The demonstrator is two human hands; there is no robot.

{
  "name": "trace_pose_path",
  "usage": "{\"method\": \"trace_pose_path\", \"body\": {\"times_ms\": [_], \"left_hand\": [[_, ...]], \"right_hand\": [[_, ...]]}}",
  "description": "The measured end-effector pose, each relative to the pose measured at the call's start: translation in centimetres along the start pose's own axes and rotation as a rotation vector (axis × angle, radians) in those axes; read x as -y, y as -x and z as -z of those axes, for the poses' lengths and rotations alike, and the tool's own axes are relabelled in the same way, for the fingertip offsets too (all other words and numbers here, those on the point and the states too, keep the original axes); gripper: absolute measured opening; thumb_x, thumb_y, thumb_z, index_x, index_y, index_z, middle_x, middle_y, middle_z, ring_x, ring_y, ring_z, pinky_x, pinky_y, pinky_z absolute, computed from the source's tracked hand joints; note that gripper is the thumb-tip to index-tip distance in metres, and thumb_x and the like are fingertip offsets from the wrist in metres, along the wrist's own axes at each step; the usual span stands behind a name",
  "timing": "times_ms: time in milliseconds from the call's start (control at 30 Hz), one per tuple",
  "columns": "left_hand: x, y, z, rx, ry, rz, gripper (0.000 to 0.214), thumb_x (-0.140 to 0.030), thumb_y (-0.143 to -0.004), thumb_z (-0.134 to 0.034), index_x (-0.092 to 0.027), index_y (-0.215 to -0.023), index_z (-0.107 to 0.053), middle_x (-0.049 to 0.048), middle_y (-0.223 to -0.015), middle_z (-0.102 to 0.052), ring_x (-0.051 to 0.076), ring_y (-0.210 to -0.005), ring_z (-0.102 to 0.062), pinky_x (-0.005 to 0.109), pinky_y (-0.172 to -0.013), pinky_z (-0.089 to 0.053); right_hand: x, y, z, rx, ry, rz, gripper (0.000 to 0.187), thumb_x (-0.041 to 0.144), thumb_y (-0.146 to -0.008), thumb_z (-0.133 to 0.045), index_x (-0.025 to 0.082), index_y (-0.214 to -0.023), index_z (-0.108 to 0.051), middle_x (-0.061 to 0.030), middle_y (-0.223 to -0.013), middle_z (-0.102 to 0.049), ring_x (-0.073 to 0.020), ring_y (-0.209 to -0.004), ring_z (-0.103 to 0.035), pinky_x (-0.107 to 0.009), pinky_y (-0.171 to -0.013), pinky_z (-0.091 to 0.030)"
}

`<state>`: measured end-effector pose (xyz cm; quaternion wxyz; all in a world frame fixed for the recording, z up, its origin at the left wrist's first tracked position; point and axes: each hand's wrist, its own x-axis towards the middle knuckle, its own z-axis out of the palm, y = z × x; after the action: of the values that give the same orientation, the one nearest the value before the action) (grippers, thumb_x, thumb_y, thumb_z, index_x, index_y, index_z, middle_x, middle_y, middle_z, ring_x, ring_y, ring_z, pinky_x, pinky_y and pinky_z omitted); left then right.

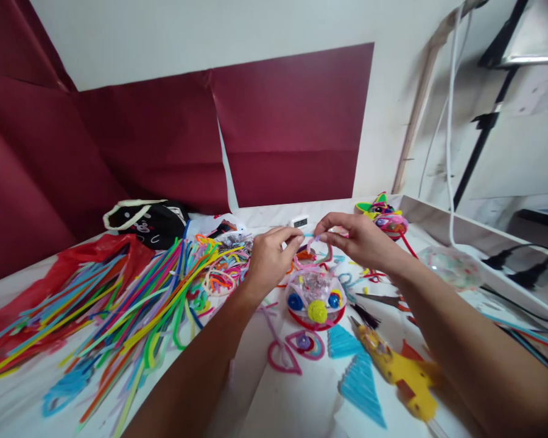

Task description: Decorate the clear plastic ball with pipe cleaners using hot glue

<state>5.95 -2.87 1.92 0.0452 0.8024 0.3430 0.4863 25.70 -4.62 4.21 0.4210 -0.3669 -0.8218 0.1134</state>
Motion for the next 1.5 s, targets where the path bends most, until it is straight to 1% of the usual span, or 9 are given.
{"method": "trace_pose_path", "body": {"times_ms": [67, 300, 467, 667, 867, 1100, 1200, 1333, 1500], "left_hand": [[-0.1, 0.0, 0.3, 0.022, -0.023, -0.011, 0.012, -0.021, -0.087, -0.057, -0.018, -0.086, -0.069, 0.0010, -0.085, -0.071, 0.013, -0.079, -0.064, 0.024, -0.072, -0.046], [-0.7, -0.2, 0.3, 0.015, 0.000, 0.076, 0.010, -0.018, -0.085, -0.058, -0.017, -0.082, -0.068, 0.0005, -0.081, -0.071, 0.013, -0.074, -0.063, 0.023, -0.066, -0.045], [-1.4, -0.2, 0.4, 0.004, 0.014, 0.033, 0.011, -0.020, -0.085, -0.058, -0.017, -0.084, -0.070, 0.0015, -0.083, -0.072, 0.014, -0.077, -0.064, 0.024, -0.067, -0.046], [-1.7, -0.2, 0.4, -0.009, 0.032, 0.038, 0.012, -0.019, -0.084, -0.059, -0.017, -0.083, -0.071, 0.0026, -0.082, -0.073, 0.014, -0.074, -0.065, 0.025, -0.065, -0.046], [-1.1, -0.1, 0.2, 0.000, 0.099, 0.121, 0.014, -0.022, -0.084, -0.059, -0.017, -0.088, -0.071, 0.0039, -0.083, -0.073, 0.014, -0.071, -0.066, 0.024, -0.064, -0.049], [-0.8, -0.2, 0.3, 0.007, 0.169, 0.199, 0.013, -0.025, -0.084, -0.059, -0.018, -0.085, -0.069, 0.0004, -0.071, -0.070, 0.013, -0.064, -0.064, 0.021, -0.059, -0.048], [-0.9, -0.1, 0.2, 0.028, 0.223, 0.211, 0.012, -0.024, -0.084, -0.059, -0.019, -0.090, -0.068, -0.0006, -0.073, -0.069, 0.012, -0.064, -0.064, 0.021, -0.061, -0.048], [-1.3, 0.0, 0.2, 0.040, 0.234, 0.151, 0.015, -0.025, -0.084, -0.061, -0.020, -0.096, -0.066, 0.0011, -0.084, -0.071, 0.013, -0.076, -0.066, 0.022, -0.068, -0.050], [-1.6, -0.1, 0.3, -0.019, 0.140, 0.057, 0.010, -0.026, -0.085, -0.061, -0.019, -0.088, -0.068, 0.0025, -0.090, -0.072, 0.014, -0.081, -0.065, 0.023, -0.073, -0.050]], "right_hand": [[0.0, 0.0, 0.0, -0.004, -0.052, -0.011, 0.007, 0.021, -0.085, -0.058, 0.017, -0.084, -0.063, -0.0002, -0.074, -0.063, -0.0128, -0.068, -0.056, -0.026, -0.067, -0.042], [-0.7, 0.0, -0.1, -0.019, -0.294, -0.058, 0.012, 0.030, -0.086, -0.059, 0.018, -0.085, -0.059, -0.0012, -0.075, -0.062, -0.0146, -0.070, -0.060, -0.028, -0.065, -0.048], [-0.3, 0.0, -0.1, -0.034, -0.395, -0.073, 0.017, 0.034, -0.084, -0.062, 0.017, -0.084, -0.059, -0.0010, -0.072, -0.061, -0.0137, -0.067, -0.060, -0.028, -0.062, -0.049], [0.1, 0.0, -0.2, -0.054, -0.423, -0.083, 0.017, 0.033, -0.084, -0.063, 0.017, -0.085, -0.060, -0.0001, -0.072, -0.061, -0.0125, -0.066, -0.059, -0.027, -0.062, -0.048], [-0.3, 0.0, -0.1, -0.063, -0.419, -0.097, 0.017, 0.034, -0.085, -0.064, 0.018, -0.085, -0.060, -0.0001, -0.070, -0.061, -0.0127, -0.066, -0.058, -0.027, -0.059, -0.045], [-0.2, -0.1, 0.0, -0.078, -0.435, -0.117, 0.022, 0.039, -0.082, -0.066, 0.018, -0.083, -0.061, 0.0000, -0.067, -0.061, -0.0124, -0.062, -0.056, -0.028, -0.058, -0.044], [0.0, -0.1, 0.0, -0.092, -0.436, -0.133, 0.024, 0.041, -0.081, -0.067, 0.018, -0.082, -0.061, 0.0006, -0.065, -0.060, -0.0112, -0.058, -0.054, -0.027, -0.054, -0.043], [0.3, -0.1, -0.1, -0.094, -0.424, -0.151, 0.023, 0.039, -0.081, -0.067, 0.017, -0.082, -0.061, 0.0004, -0.066, -0.060, -0.0105, -0.058, -0.054, -0.025, -0.052, -0.042], [0.2, 0.1, -0.1, -0.062, -0.406, -0.148, 0.020, 0.037, -0.081, -0.067, 0.018, -0.083, -0.063, 0.0011, -0.067, -0.060, -0.0099, -0.058, -0.052, -0.025, -0.053, -0.042]]}}
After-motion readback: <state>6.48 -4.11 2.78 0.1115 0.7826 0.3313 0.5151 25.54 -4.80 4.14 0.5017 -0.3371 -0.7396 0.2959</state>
